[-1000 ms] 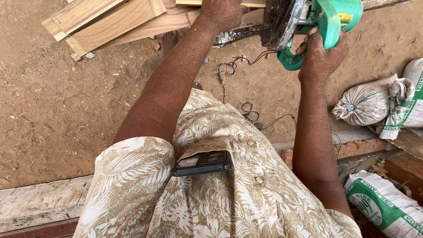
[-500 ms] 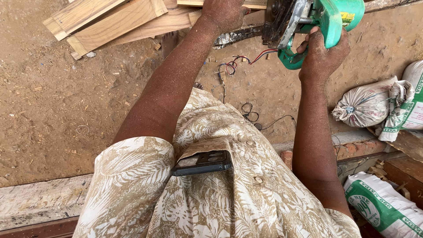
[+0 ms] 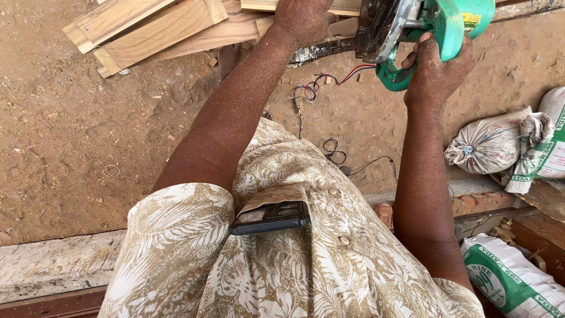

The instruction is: The person uses a handheld circular saw to cut a long wooden plank into smaller pieces. They repeatedly position the saw, make cuts, and move the resulting wood segments aside on a wooden workbench.

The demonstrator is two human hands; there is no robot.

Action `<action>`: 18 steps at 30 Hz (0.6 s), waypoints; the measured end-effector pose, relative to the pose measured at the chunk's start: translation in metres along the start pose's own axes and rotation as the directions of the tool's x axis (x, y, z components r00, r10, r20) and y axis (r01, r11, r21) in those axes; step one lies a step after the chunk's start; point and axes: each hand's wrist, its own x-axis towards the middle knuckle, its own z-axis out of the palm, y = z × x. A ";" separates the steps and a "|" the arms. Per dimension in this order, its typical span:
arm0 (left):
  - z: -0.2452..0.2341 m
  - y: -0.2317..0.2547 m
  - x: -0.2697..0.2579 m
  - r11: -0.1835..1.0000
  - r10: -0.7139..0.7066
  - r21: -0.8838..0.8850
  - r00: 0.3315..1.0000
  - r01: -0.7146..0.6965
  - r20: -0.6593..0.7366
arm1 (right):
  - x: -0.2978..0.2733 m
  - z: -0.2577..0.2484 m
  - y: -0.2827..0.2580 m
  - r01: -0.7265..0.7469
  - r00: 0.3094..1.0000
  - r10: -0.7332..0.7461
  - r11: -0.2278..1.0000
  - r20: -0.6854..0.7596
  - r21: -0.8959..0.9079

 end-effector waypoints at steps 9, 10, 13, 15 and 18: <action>-0.010 0.004 -0.003 1.000 -0.014 0.000 0.999 0.014 0.049 | 0.000 -0.007 0.006 -0.044 0.999 0.043 0.999 0.016 0.015; -0.011 0.005 -0.004 1.000 -0.004 0.000 0.999 0.004 0.036 | 0.001 -0.007 0.006 -0.027 0.999 0.026 0.999 0.019 0.019; -0.019 0.007 0.002 1.000 0.008 0.001 1.000 -0.008 0.016 | 0.019 -0.005 0.003 0.018 0.998 -0.020 0.999 0.057 0.042; -0.025 0.009 -0.001 1.000 0.009 -0.004 1.000 -0.009 0.015 | 0.027 -0.002 0.002 0.033 0.996 -0.036 0.999 0.080 0.036; -0.034 0.012 -0.003 1.000 0.015 -0.010 1.000 -0.015 0.027 | 0.050 0.004 -0.004 0.042 0.994 -0.046 0.998 0.095 0.042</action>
